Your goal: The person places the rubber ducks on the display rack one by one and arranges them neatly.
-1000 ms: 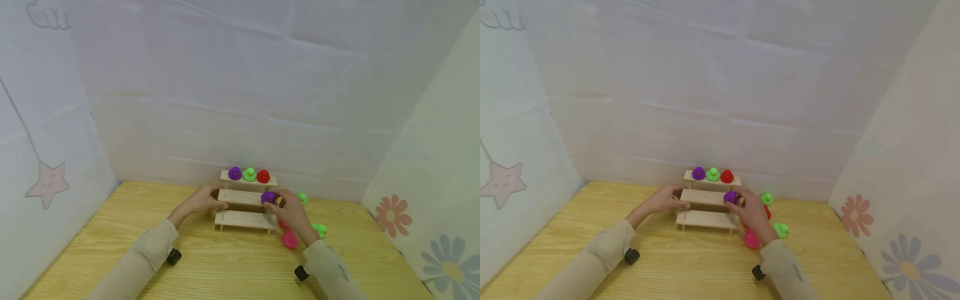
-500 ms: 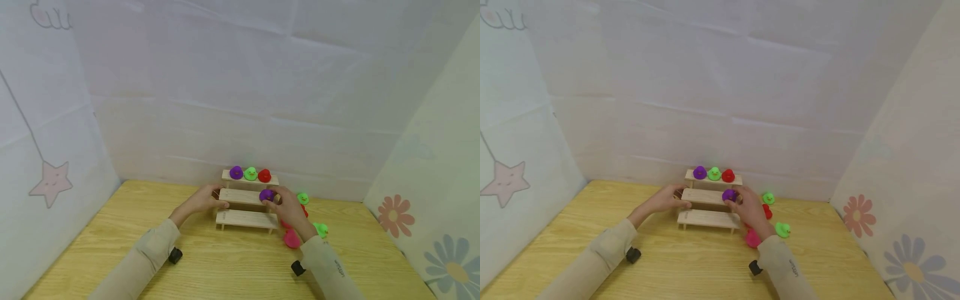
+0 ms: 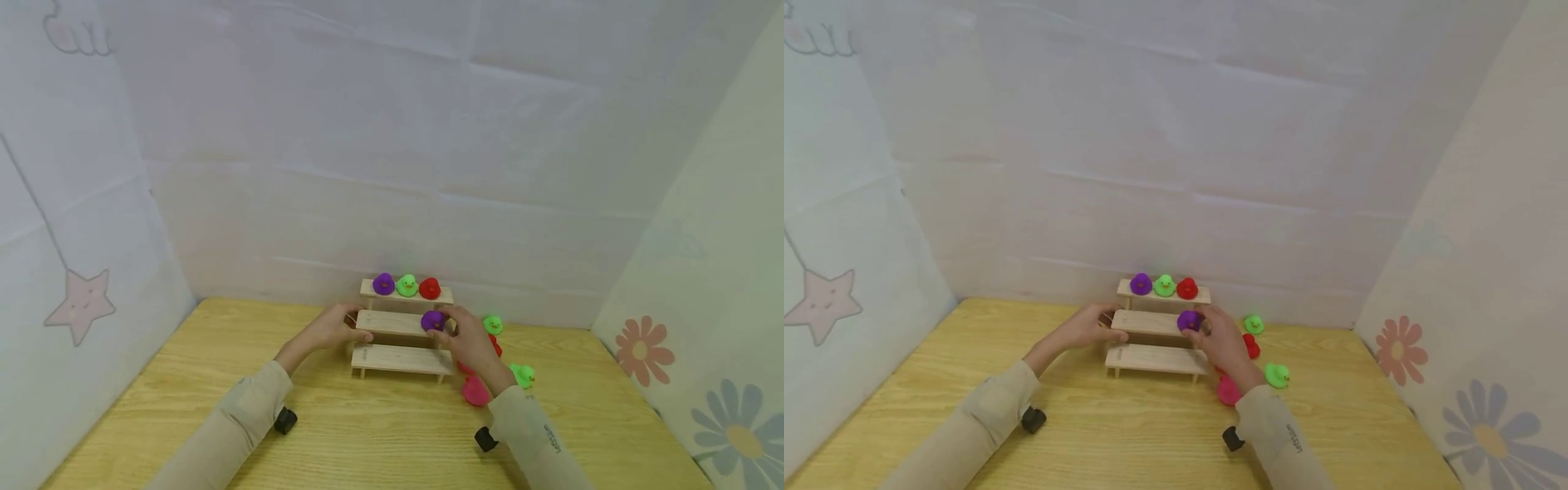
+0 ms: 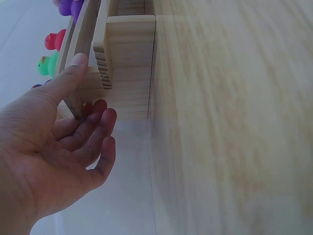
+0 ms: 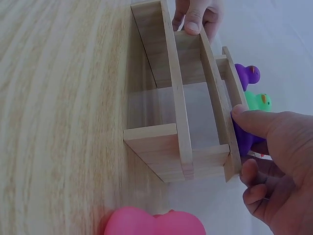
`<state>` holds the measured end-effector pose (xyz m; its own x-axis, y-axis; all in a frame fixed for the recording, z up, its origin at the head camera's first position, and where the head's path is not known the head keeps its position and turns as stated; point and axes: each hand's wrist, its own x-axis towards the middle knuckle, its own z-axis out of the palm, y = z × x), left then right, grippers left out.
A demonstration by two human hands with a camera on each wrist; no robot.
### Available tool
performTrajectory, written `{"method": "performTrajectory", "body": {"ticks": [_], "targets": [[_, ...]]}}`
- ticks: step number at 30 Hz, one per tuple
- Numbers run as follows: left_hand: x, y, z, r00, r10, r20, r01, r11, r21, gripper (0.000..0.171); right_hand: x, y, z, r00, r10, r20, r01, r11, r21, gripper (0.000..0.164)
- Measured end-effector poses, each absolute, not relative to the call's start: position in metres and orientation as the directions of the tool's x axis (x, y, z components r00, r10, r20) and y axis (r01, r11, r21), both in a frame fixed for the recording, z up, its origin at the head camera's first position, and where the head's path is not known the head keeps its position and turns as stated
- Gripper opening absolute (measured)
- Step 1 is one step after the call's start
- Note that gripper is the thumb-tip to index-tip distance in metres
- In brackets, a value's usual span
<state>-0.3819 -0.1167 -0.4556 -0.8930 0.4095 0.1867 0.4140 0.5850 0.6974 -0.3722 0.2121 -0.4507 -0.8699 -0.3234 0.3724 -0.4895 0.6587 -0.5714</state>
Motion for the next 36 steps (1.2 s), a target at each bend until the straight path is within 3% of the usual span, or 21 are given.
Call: {"method": "performTrajectory", "body": {"ticks": [8,21,27,36], "targets": [[-0.381,-0.121,-0.457,-0.898,0.403,0.177,0.401,0.584,0.706,0.067,-0.367,0.214,-0.448,-0.856,-0.377,0.353,-0.516,0.626,-0.584,0.055],[-0.382,-0.117,-0.458,-0.888,0.416,0.196,0.424,0.576,0.698,0.069,-0.333,0.251,-0.43,-0.842,-0.44,0.311,-0.536,0.615,-0.579,0.031],[-0.382,-0.114,-0.457,-0.866,0.454,0.21,0.46,0.559,0.69,0.057,-0.321,0.274,-0.436,-0.822,-0.495,0.281,-0.561,0.623,-0.545,0.022],[-0.378,-0.117,-0.456,-0.873,0.441,0.209,0.446,0.55,0.706,0.047,-0.306,0.276,-0.447,-0.87,-0.472,0.144,-0.466,0.688,-0.557,0.036]]}}
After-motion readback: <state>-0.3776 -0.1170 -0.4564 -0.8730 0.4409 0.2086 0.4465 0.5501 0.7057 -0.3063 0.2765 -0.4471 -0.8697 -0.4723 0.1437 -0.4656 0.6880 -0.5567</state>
